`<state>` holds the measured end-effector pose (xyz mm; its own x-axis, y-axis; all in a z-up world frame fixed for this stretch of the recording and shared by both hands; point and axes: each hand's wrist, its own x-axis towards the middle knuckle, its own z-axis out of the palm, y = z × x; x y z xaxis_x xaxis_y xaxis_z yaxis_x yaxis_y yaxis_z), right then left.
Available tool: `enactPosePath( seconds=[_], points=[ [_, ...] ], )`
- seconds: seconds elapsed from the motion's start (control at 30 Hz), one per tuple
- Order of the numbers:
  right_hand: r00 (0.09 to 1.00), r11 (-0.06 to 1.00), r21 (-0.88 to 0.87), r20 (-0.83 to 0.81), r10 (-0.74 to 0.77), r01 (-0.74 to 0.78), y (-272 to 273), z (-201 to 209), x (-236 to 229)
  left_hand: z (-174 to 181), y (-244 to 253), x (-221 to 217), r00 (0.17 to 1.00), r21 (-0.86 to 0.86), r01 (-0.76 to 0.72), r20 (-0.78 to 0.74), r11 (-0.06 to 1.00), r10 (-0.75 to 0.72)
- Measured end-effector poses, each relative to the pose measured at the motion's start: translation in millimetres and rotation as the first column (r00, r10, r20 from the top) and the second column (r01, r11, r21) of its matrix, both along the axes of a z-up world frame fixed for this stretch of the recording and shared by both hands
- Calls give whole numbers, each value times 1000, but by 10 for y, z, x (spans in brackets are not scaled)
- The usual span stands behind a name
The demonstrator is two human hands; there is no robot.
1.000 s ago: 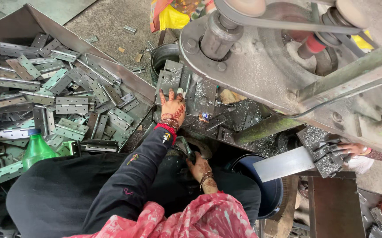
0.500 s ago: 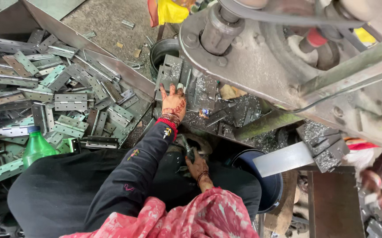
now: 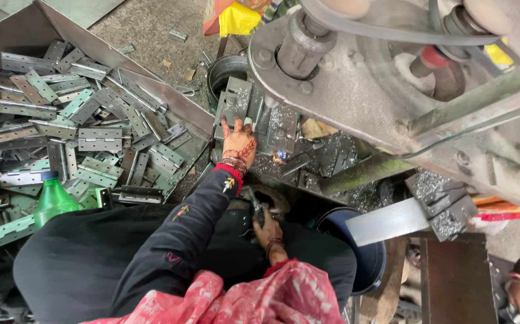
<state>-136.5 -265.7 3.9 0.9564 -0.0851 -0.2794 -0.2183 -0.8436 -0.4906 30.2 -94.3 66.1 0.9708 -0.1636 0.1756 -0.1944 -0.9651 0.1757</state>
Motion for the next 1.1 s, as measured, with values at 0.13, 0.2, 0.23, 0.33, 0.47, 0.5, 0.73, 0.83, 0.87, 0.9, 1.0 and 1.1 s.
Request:
enactPosePath(
  seconds=[0.13, 0.2, 0.23, 0.33, 0.47, 0.5, 0.73, 0.83, 0.87, 0.9, 1.0, 1.1],
  points=[
    [996, 999, -50, -90, 4, -8, 127, 13, -49, -90, 62, 71, 999, -21, -21, 37, 1000, 21],
    [993, 998, -63, -115, -5, -2, 64, 25, -67, -127, 21, 111, 1000, 12, -24, 1, 1000, 24],
    [992, 999, -49, -124, -13, 7, 50, 17, -85, -147, 17, 108, 1000, 35, -23, -17, 999, 24],
    [993, 1000, -13, -121, 4, -6, 33, 21, -11, -112, 34, 136, 1000, -14, -19, -21, 1000, 19],
    [990, 989, -53, 25, 142, -141, -28, -45, 84, -71, 69, 215, 998, -5, -10, -63, 1000, 10],
    [991, 990, -48, -5, 131, -131, -71, -74, 73, -63, 51, 251, 998, -5, -18, -61, 1000, 18],
    [998, 999, -54, -64, 3, -6, -155, -289, 57, 0, 21, 378, 999, 7, -37, -38, 999, 37],
    [994, 999, -45, -113, -4, -1, -91, -387, 16, -82, 29, 369, 994, 58, -33, -106, 998, 39],
    [988, 999, -55, -155, -6, -3, -55, -435, -54, -141, 62, 343, 994, 43, -37, -97, 998, 41],
    [990, 999, -46, -144, -3, -4, -87, -449, -22, -159, 38, 414, 997, 17, -40, -73, 999, 41],
    [993, 1000, -20, -117, 6, -9, -212, -461, -67, -307, -16, 507, 998, -43, -30, -59, 999, 28],
    [998, 999, 9, -58, 37, -36, -165, -426, 95, -350, 56, 632, 1000, -63, -24, -5, 998, 24]
  ],
)
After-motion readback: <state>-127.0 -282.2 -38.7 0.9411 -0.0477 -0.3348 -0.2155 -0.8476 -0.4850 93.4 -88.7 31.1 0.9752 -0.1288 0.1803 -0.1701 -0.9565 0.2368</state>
